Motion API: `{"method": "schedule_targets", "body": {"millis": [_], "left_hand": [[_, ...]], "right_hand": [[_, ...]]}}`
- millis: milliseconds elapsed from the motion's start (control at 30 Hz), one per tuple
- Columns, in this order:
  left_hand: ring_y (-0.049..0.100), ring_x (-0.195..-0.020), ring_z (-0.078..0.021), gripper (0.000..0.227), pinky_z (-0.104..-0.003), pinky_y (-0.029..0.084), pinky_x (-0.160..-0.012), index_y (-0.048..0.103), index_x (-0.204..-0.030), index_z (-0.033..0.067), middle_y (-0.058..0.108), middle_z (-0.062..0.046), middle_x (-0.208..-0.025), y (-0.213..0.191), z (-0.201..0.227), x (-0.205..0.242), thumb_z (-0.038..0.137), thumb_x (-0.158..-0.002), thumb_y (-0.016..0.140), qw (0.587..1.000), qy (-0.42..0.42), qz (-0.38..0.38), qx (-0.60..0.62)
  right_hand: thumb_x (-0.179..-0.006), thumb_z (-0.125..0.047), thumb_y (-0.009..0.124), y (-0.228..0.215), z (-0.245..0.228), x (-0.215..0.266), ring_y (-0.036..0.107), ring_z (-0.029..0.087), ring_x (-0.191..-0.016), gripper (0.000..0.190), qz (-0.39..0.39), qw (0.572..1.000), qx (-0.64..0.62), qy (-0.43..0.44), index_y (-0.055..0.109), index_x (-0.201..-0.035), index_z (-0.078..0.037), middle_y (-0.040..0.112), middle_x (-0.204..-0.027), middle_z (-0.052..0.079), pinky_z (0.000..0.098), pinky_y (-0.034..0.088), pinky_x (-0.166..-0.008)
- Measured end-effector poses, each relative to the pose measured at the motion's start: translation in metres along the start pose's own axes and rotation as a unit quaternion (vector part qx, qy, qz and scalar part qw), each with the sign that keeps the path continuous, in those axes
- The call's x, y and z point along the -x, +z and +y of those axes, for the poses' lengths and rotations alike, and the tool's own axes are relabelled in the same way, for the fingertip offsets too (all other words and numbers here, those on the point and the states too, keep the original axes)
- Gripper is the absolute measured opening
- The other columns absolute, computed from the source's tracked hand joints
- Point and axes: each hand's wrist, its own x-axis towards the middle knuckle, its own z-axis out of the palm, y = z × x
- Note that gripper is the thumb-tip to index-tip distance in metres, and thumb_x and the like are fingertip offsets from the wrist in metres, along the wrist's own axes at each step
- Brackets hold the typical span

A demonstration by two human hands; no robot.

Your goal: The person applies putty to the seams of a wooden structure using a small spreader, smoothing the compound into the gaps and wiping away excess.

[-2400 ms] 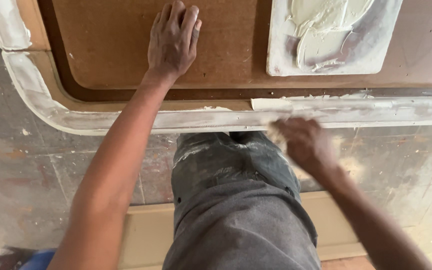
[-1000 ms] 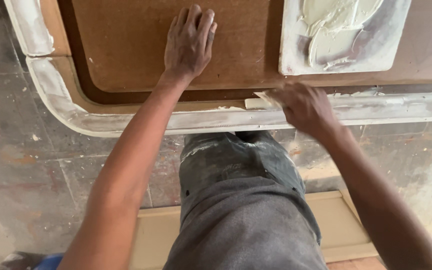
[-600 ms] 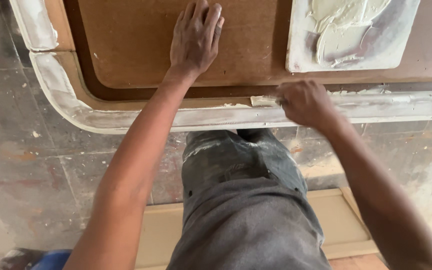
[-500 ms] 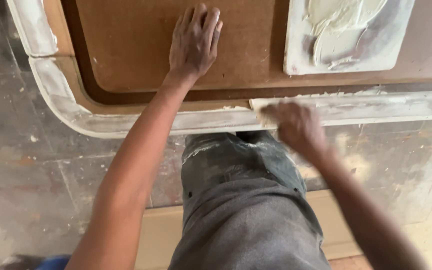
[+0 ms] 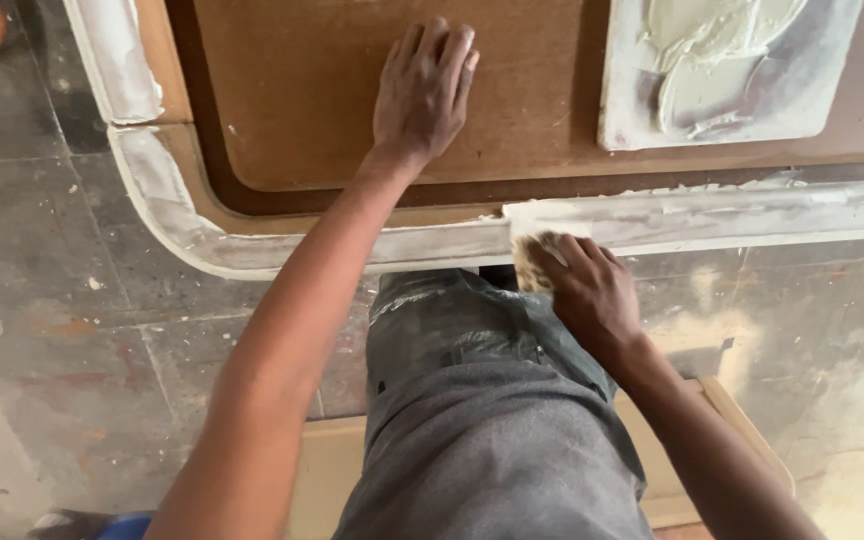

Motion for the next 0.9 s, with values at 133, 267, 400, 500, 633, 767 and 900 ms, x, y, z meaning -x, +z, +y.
{"method": "schedule_targets", "body": {"millis": [133,267,400,500,633,767,900], "left_hand": [[0.058,-0.1,-0.0273,0.02,-0.045,0.049,-0.089,0.056,-0.119,0.0082,0.057,-0.01,-0.108,0.004,-0.001,-0.003,0.025,-0.114,0.047,0.999,-0.014,-0.021,0.028],[0.058,-0.099,-0.0276,0.019,-0.045,0.049,-0.087,0.057,-0.119,0.0085,0.058,-0.01,-0.108,0.003,-0.002,-0.002,0.024,-0.112,0.049,0.999,-0.011,-0.016,0.034],[0.059,-0.099,-0.0282,0.019,-0.045,0.05,-0.086,0.057,-0.119,0.0084,0.058,-0.011,-0.108,0.003,-0.003,-0.002,0.025,-0.112,0.05,0.999,-0.018,-0.022,0.04],[0.059,-0.101,-0.0286,0.019,-0.045,0.05,-0.088,0.056,-0.121,0.0081,0.058,-0.012,-0.111,0.007,-0.003,-0.002,0.024,-0.112,0.049,0.999,-0.006,0.004,0.032],[0.059,-0.102,-0.0295,0.02,-0.045,0.05,-0.087,0.056,-0.12,0.0087,0.059,-0.013,-0.112,0.005,-0.003,-0.001,0.026,-0.111,0.049,0.999,-0.008,0.006,0.034],[0.059,-0.1,-0.0291,0.02,-0.046,0.05,-0.087,0.056,-0.121,0.008,0.059,-0.012,-0.111,0.005,-0.003,-0.004,0.025,-0.112,0.049,0.999,-0.015,-0.01,0.044],[0.059,-0.098,-0.0288,0.02,-0.045,0.05,-0.085,0.056,-0.119,0.0086,0.058,-0.011,-0.107,0.004,-0.002,-0.005,0.026,-0.111,0.049,0.999,-0.01,-0.008,0.031]], "right_hand": [[-0.096,0.012,0.041,-0.037,0.005,-0.009,0.072,0.02,-0.087,0.05,-0.061,0.993,-0.062,0.079,0.076,-0.114,-0.019,0.078,-0.113,0.006,0.0337,0.05,-0.042],[-0.108,-0.012,0.042,-0.049,0.029,-0.065,0.068,0.023,-0.065,0.039,-0.143,0.977,-0.022,0.159,0.076,-0.122,-0.026,0.077,-0.101,0.004,0.0399,0.053,-0.049],[-0.097,-0.007,0.052,-0.027,0.048,-0.111,0.073,0.024,-0.085,0.036,-0.246,0.965,-0.046,0.08,0.076,-0.12,-0.023,0.078,-0.105,0.009,0.0425,0.06,-0.074],[-0.094,-0.013,0.057,-0.022,0.06,-0.116,0.073,0.028,-0.09,0.036,-0.299,0.95,-0.041,0.084,0.075,-0.123,-0.024,0.078,-0.108,0.01,0.0478,0.059,-0.084],[-0.09,-0.015,0.064,-0.045,0.064,-0.087,0.075,0.025,-0.091,0.035,-0.291,0.954,-0.046,0.053,0.077,-0.12,-0.025,0.079,-0.112,0.006,0.0458,0.059,-0.09],[-0.095,-0.006,0.061,-0.057,0.062,-0.067,0.074,0.024,-0.093,0.034,-0.101,0.988,-0.109,0.045,0.076,-0.121,-0.021,0.075,-0.125,0.008,0.0398,0.061,-0.077],[-0.097,0.004,0.055,-0.027,0.052,-0.057,0.074,0.022,-0.094,0.04,-0.086,0.994,-0.044,0.05,0.077,-0.12,-0.021,0.076,-0.119,0.004,0.0348,0.059,-0.063]]}}
